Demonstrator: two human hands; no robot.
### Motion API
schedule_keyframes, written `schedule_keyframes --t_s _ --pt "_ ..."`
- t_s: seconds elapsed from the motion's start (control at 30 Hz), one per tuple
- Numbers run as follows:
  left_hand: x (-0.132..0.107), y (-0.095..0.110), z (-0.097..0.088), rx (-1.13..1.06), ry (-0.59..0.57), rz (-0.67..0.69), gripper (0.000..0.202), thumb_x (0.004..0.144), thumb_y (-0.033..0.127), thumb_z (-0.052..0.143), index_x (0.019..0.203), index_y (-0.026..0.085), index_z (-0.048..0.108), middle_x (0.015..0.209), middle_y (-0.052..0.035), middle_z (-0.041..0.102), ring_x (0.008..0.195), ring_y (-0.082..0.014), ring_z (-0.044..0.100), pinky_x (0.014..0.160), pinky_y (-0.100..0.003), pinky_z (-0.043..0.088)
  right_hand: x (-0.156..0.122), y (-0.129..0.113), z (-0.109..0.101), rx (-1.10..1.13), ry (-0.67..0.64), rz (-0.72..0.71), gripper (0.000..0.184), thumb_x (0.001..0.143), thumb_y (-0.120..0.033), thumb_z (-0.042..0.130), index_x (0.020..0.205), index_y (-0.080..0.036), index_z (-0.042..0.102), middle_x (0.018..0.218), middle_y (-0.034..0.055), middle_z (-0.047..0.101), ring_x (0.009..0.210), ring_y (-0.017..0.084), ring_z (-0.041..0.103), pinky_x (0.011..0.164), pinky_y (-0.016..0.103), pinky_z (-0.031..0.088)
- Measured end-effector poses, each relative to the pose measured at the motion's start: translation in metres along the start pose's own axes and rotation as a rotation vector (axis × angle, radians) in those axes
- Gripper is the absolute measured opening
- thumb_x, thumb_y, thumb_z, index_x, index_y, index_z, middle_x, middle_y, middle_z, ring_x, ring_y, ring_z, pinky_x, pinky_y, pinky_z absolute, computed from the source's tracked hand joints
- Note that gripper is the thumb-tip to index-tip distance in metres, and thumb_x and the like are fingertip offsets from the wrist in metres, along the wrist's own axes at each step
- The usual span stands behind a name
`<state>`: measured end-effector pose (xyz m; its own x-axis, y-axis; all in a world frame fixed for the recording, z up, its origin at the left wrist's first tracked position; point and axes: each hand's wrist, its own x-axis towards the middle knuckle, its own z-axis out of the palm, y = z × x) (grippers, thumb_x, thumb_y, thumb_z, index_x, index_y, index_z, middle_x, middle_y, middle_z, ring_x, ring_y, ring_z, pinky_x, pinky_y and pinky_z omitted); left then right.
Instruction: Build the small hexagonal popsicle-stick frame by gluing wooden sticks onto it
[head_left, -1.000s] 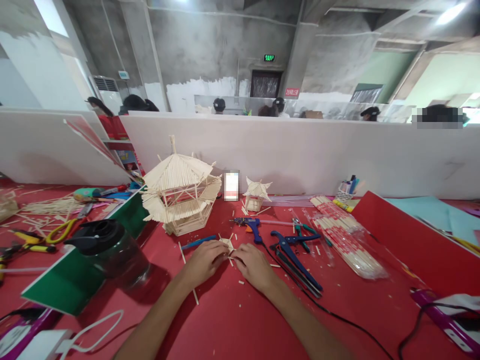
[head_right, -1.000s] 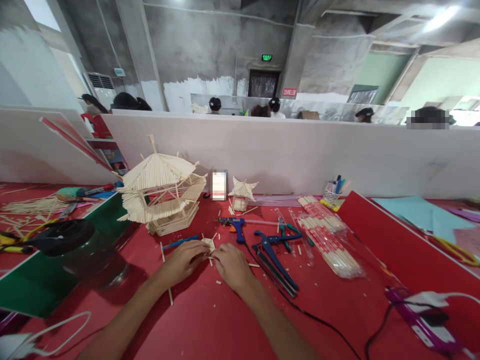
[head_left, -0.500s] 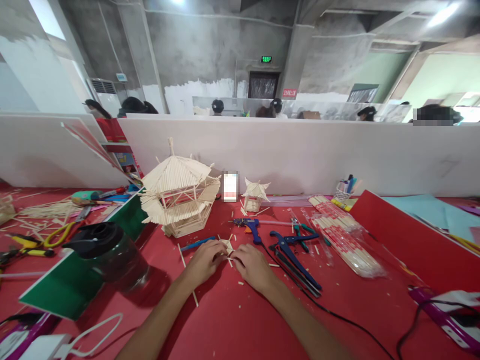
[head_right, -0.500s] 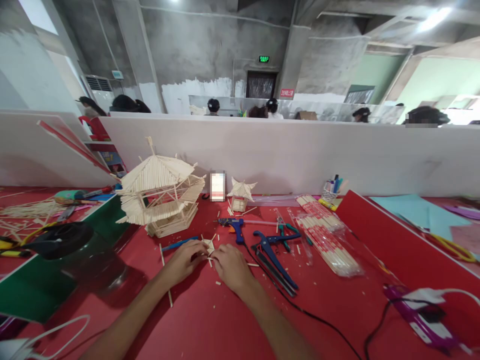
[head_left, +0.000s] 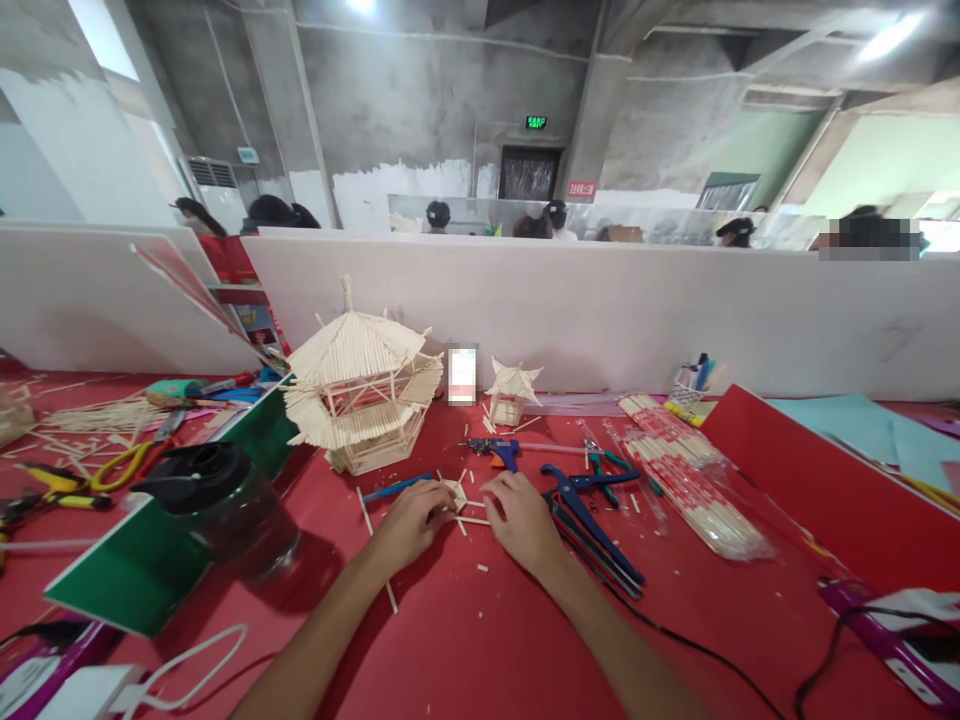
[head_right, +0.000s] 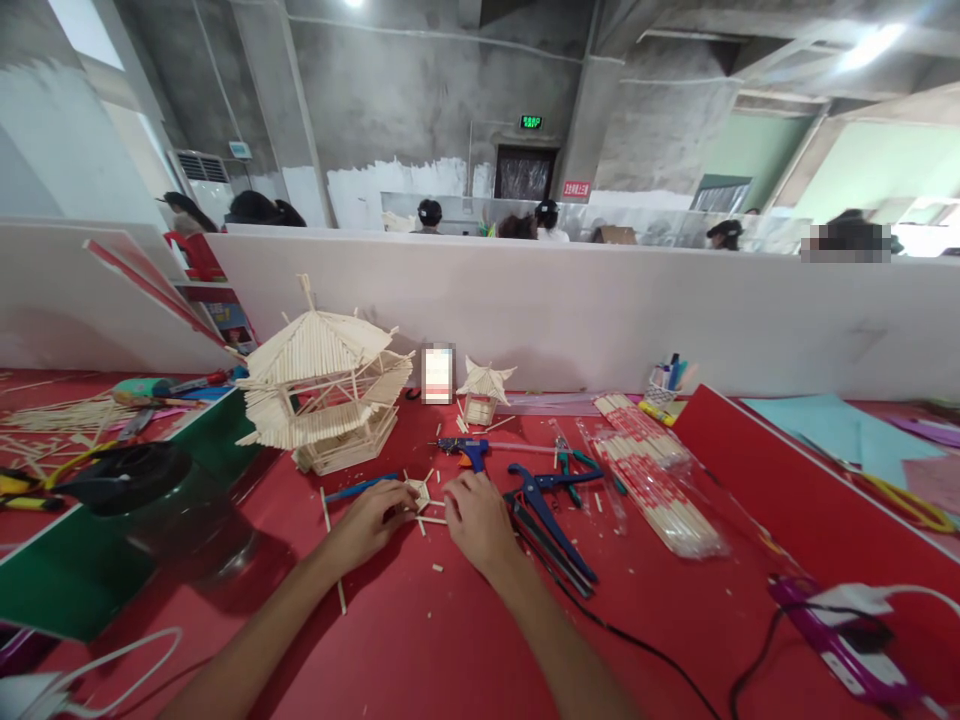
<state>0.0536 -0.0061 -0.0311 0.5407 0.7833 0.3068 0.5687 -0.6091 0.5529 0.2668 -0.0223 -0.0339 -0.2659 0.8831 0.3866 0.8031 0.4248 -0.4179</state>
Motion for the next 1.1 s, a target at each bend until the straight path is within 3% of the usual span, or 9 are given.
schedule_keyframes --t_s 0.13,0.37,0.6,0.8,0.93,1.1 --pt "0.000 0.000 0.000 0.010 -0.006 -0.010 0.012 0.093 0.022 0.055 0.087 0.019 0.066 0.097 -0.0062 0.069 0.093 -0.0197 0.059 0.084 -0.031 0.043 0.003 0.011 -0.004 -0.038 0.084 0.017 0.021 0.089 -0.015 0.053 0.104 -0.019 0.068 0.112 0.0111 0.061 0.106 0.026 0.052 0.096 0.039 0.042" --pt "0.000 -0.002 0.002 0.009 0.008 -0.002 0.011 0.093 0.021 0.057 0.086 0.019 0.065 0.096 -0.0054 0.069 0.093 -0.0188 0.060 0.084 -0.030 0.043 0.005 0.023 -0.003 -0.026 -0.014 0.015 0.019 0.087 -0.011 0.052 0.098 -0.018 0.067 0.103 0.0101 0.064 0.104 0.024 0.054 0.096 0.038 0.043" --pt "-0.001 -0.001 0.002 0.022 0.012 0.009 0.009 0.093 0.020 0.057 0.087 0.019 0.064 0.097 -0.0049 0.069 0.093 -0.0185 0.059 0.084 -0.030 0.042 0.002 0.016 0.000 -0.014 0.011 -0.015 0.017 0.087 -0.012 0.056 0.097 -0.019 0.067 0.110 0.0093 0.063 0.109 0.024 0.053 0.097 0.038 0.041" --pt "-0.002 0.004 0.000 0.043 0.017 0.029 0.010 0.093 0.019 0.056 0.086 0.019 0.064 0.094 -0.0054 0.069 0.091 -0.0183 0.060 0.081 -0.029 0.044 -0.001 0.003 0.001 0.064 -0.020 -0.136 0.010 0.088 -0.017 0.061 0.093 -0.021 0.069 0.098 0.0048 0.067 0.097 0.020 0.056 0.092 0.035 0.039" --pt "-0.002 0.002 -0.002 0.057 0.037 0.041 0.014 0.093 0.018 0.052 0.096 0.020 0.066 0.107 -0.0070 0.069 0.100 -0.0195 0.061 0.088 -0.032 0.046 -0.004 -0.002 0.001 0.080 -0.066 -0.188 0.010 0.091 -0.019 0.060 0.094 -0.022 0.069 0.094 0.0031 0.067 0.093 0.018 0.057 0.089 0.032 0.038" --pt "-0.005 -0.015 -0.021 0.234 0.138 -0.141 0.021 0.093 0.017 0.048 0.100 0.021 0.067 0.109 -0.0078 0.069 0.103 -0.0211 0.062 0.093 -0.035 0.046 -0.005 -0.001 0.002 0.076 -0.108 -0.177 0.010 0.092 -0.020 0.059 0.095 -0.021 0.069 0.094 0.0029 0.068 0.093 0.017 0.057 0.087 0.031 0.037"
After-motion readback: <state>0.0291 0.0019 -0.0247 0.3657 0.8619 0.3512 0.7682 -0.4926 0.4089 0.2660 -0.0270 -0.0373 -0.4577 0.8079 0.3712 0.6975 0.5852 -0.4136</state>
